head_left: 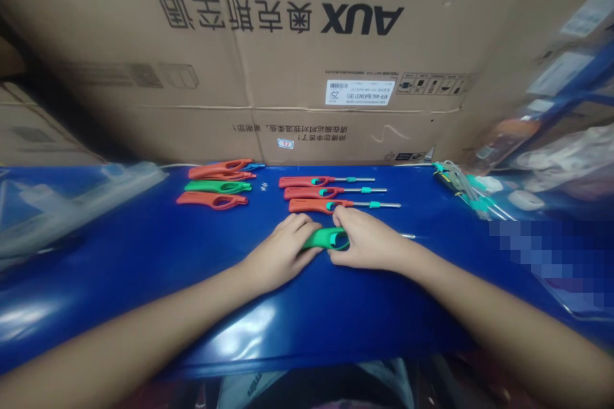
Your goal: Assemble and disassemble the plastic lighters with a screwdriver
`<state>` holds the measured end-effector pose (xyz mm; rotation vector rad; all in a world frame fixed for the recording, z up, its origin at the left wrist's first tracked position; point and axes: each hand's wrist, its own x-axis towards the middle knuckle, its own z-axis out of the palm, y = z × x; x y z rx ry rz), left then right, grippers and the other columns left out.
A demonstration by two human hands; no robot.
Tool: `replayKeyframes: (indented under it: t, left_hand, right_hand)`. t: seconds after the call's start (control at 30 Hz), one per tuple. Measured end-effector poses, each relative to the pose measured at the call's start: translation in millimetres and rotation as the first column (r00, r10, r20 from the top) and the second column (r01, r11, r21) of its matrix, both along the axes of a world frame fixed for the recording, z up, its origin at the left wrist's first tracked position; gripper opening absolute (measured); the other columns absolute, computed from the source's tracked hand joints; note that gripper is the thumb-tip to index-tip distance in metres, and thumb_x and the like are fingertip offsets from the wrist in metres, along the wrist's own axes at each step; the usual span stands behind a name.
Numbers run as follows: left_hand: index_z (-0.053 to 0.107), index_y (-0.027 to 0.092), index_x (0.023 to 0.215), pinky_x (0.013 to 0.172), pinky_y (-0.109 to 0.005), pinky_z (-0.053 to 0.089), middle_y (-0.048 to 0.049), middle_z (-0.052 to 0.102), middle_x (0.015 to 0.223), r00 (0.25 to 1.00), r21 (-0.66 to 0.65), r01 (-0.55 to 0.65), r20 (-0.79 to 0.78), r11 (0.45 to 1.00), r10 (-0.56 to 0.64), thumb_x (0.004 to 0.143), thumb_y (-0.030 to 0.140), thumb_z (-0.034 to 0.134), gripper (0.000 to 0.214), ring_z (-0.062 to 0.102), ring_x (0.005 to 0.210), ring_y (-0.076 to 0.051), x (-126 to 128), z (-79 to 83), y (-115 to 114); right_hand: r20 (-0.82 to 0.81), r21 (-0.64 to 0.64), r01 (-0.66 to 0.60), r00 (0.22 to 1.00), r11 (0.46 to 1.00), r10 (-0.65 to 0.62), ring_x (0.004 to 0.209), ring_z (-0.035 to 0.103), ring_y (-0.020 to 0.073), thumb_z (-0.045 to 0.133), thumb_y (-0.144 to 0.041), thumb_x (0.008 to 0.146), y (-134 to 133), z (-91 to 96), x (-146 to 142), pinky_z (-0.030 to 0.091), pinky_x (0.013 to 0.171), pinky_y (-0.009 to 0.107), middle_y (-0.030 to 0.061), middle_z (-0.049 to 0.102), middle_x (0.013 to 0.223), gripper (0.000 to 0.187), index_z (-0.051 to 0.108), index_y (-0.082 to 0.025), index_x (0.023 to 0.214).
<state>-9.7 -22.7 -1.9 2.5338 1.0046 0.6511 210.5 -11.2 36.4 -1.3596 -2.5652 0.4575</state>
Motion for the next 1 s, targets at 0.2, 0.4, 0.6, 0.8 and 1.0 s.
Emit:
replayKeyframes:
  t: [0.2,0.4,0.6,0.8,1.0]
  left_hand:
    - [0.06,0.019,0.114,0.097,-0.04,0.048,-0.0093,0.061,0.111,0.996,-0.064,-0.033,0.077,0.997,0.038,0.102,0.035,0.053,0.022,0.057,0.106,-0.024,1,3.6,5]
    - [0.057,0.02,0.116,0.097,-0.035,0.046,-0.0055,0.063,0.111,0.973,-0.185,-0.081,0.2,0.979,0.118,0.104,0.041,0.048,0.027,0.059,0.105,-0.021,-3,-0.6,10]
    - [0.06,0.022,0.118,0.094,-0.033,0.047,-0.003,0.065,0.11,0.946,-0.3,-0.063,0.286,0.952,0.153,0.104,0.046,0.046,0.032,0.062,0.103,-0.02,-5,0.6,12]
    - [0.061,0.021,0.116,0.093,-0.034,0.049,-0.0043,0.067,0.109,0.957,-0.282,-0.053,0.259,0.958,0.129,0.1,0.047,0.053,0.031,0.062,0.1,-0.021,-5,0.1,13]
    - [0.059,0.022,0.123,0.098,-0.035,0.047,-0.0055,0.066,0.119,0.956,-0.289,-0.036,0.268,0.957,0.117,0.101,0.044,0.054,0.032,0.062,0.108,-0.022,-6,0.0,13]
  right_hand:
    - [-0.255,-0.086,-0.011,0.967,0.996,-0.012,0.081,0.06,0.018,0.078,-0.04,0.075,11,-7.2,15,0.042,0.068,0.029,0.0012,0.064,0.097,0.044,0.046,-0.023,0.101]
    - [-0.438,-0.118,-0.017,0.898,0.993,-0.037,0.073,0.058,0.0152,0.066,-0.047,0.09,28,-7.5,27,0.043,0.065,0.027,0.0003,0.066,0.088,0.029,0.055,-0.022,0.1]
    - [-0.284,-0.04,-0.065,0.958,0.997,0.051,0.07,0.059,0.0142,0.044,-0.038,0.103,23,-4.0,25,0.039,0.066,0.027,0.0019,0.069,0.083,0.03,0.063,-0.02,0.09]
    - [-0.197,0.044,-0.03,0.98,0.999,0.038,0.065,0.056,0.0146,0.05,-0.037,0.1,20,-7.3,25,0.036,0.061,0.027,0.0022,0.066,0.077,0.024,0.062,-0.018,0.089]
    - [-0.311,0.107,-0.047,0.947,0.993,0.079,0.077,0.064,0.0173,0.049,-0.032,0.1,21,-5.5,25,0.043,0.069,0.028,0.0058,0.072,0.092,0.02,0.065,-0.019,0.101]
